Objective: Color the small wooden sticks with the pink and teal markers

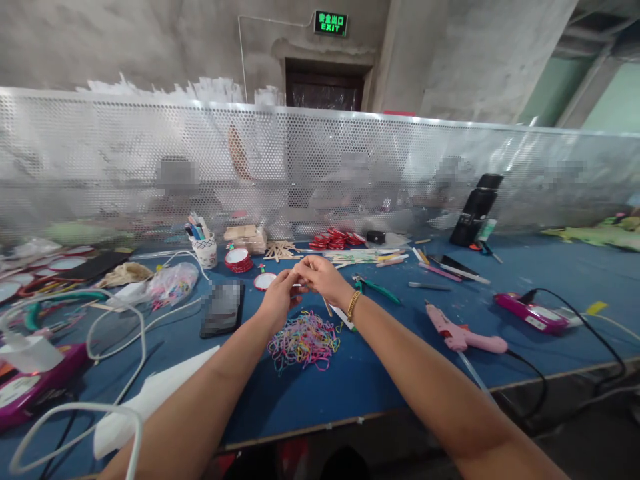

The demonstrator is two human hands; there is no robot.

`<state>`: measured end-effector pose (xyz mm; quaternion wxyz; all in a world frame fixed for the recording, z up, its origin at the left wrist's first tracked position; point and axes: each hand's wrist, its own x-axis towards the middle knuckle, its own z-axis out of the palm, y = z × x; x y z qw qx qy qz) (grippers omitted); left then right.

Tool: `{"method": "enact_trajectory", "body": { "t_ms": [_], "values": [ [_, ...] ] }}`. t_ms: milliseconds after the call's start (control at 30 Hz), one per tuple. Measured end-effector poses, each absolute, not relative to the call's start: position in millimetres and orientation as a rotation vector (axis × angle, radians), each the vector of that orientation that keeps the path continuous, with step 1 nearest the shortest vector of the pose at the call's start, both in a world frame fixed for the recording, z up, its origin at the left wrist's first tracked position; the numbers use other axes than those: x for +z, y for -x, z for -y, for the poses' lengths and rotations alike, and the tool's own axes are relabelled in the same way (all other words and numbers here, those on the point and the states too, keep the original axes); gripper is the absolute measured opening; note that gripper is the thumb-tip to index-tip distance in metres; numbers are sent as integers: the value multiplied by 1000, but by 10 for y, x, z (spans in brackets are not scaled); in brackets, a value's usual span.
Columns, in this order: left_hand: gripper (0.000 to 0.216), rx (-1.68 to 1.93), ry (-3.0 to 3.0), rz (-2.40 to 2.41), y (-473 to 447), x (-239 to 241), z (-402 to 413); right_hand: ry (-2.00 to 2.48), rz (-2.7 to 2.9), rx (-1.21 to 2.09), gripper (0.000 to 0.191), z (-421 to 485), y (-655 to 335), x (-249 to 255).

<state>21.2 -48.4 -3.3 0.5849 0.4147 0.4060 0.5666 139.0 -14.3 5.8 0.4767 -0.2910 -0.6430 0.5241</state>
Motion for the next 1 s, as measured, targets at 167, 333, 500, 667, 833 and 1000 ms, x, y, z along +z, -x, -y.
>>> {"method": "enact_trajectory", "body": {
  "t_ms": [167,333,500,667,833,1000],
  "values": [
    [16,1221,-699,-729,-262,24,511,628,1663,1408,38,126,-1579,157],
    [31,1169,-619,-660,-124,91,463,450,1663,1519,40,117,-1648,183],
    [29,1162,-1053,-903,-191,15,508,596,1406,1293,49,34,-1567,124],
    [28,933,-1493,-954,-353,-139,579,734,1082,921,53,-8,-1441,18],
    [19,874,-1599,-872,-367,-177,573,761,1167,911,55,21,-1387,-3],
    [22,965,-1364,-889,-299,-66,565,633,1334,1225,42,27,-1550,115]
  ]
}}
